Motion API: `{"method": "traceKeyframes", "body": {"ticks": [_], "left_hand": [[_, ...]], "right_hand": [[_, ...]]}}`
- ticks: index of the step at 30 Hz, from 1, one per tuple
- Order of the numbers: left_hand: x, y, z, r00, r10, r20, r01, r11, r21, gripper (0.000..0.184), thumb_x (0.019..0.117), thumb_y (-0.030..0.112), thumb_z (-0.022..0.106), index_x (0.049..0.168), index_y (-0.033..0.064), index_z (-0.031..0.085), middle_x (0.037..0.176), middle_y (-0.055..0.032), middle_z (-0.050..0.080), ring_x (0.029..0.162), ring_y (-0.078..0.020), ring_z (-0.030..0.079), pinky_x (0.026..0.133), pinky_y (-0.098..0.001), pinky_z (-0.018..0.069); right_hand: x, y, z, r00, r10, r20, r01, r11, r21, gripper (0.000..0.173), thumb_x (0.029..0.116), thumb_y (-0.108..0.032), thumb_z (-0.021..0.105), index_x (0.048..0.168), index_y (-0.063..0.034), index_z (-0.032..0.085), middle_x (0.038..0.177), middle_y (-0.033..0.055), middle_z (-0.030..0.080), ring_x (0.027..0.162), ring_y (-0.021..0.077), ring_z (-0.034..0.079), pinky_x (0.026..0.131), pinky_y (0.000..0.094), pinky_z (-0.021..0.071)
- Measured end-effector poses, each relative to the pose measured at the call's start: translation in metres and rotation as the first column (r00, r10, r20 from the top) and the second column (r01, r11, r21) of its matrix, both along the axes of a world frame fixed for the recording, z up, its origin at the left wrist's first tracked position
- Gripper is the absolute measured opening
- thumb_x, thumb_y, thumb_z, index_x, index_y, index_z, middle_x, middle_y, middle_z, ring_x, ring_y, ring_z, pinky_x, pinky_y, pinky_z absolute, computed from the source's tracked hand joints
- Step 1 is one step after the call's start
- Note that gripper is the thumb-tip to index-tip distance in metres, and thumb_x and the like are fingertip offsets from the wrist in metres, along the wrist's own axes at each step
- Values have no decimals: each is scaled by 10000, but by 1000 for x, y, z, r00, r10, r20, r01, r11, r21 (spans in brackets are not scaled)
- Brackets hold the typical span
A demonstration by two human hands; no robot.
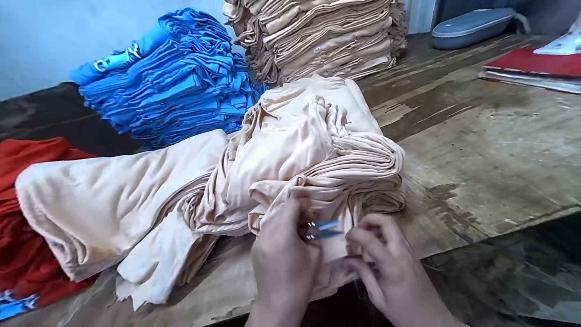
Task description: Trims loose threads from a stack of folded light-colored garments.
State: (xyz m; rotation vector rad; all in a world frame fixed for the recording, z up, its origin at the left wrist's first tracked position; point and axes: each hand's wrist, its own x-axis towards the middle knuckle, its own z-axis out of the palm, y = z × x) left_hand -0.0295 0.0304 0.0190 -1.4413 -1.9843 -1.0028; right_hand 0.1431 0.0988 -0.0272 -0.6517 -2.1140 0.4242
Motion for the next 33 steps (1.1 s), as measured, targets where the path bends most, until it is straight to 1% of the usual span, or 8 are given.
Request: {"method": "traceKeyframes", "body": {"ticks": [3,5,8,12,17,23,29,33], "left_hand": [[-21,18,-12,979,-63,-192,78,994,72,26,801,114,674,788,93,681,710,-48,625,632,-229,639,541,-420,521],[-29,13,-19,965,-155,-214,160,987,9,43,820,145,658,798,129,692,725,-17,618,658,-195,632,577,-386,527],[-26,-5,-15,969,-239,-57,232,967,-103,199,847,230,642,1012,169,733,903,29,670,853,-134,655,766,-383,566],[-8,-17,1,950,-311,8,307,934,-182,381,947,379,668,1277,194,712,1087,-31,696,996,-176,667,868,-422,566],[4,-10,13,920,-305,-245,266,947,-181,187,994,253,609,1055,235,785,967,19,738,874,-205,668,732,-410,513],[16,5,10,882,-310,-355,235,942,-241,172,969,218,609,990,219,780,906,21,719,832,-211,657,700,-405,490],[2,-22,15,932,-363,18,342,859,-380,352,888,313,738,1218,191,729,1033,-54,694,942,-250,667,812,-479,552],[-14,-28,4,901,-361,240,425,844,-326,207,780,85,728,956,175,787,919,9,687,793,-87,666,694,-283,588]], "right_hand": [[18,16,-4,995,95,-35,-94,995,14,141,1001,-145,610,982,-146,750,1003,23,718,899,87,705,774,235,612],[45,19,9,997,14,77,-8,997,-74,106,970,-146,653,958,-135,757,991,28,723,841,98,706,730,267,617],[62,20,20,942,-177,287,210,974,-89,133,956,-223,658,980,-147,764,1042,82,700,887,246,706,760,465,605],[30,18,15,978,-200,53,204,977,-60,283,1024,-320,530,1081,-187,773,1128,65,687,1021,208,672,855,427,584],[4,20,-6,969,-230,-92,235,971,50,184,970,-296,610,922,-247,781,1035,-20,705,961,158,656,828,382,547],[4,16,-4,937,-236,-258,251,968,28,159,960,-259,650,914,-226,799,964,-26,687,918,95,626,819,306,532],[23,17,-4,911,-410,39,412,910,-54,239,828,-232,615,1025,-188,743,1140,52,687,1058,280,656,857,543,512],[14,-1,6,981,-159,-114,151,985,-80,382,872,-391,776,1141,-125,722,1158,106,690,1099,243,656,909,466,551]]}}
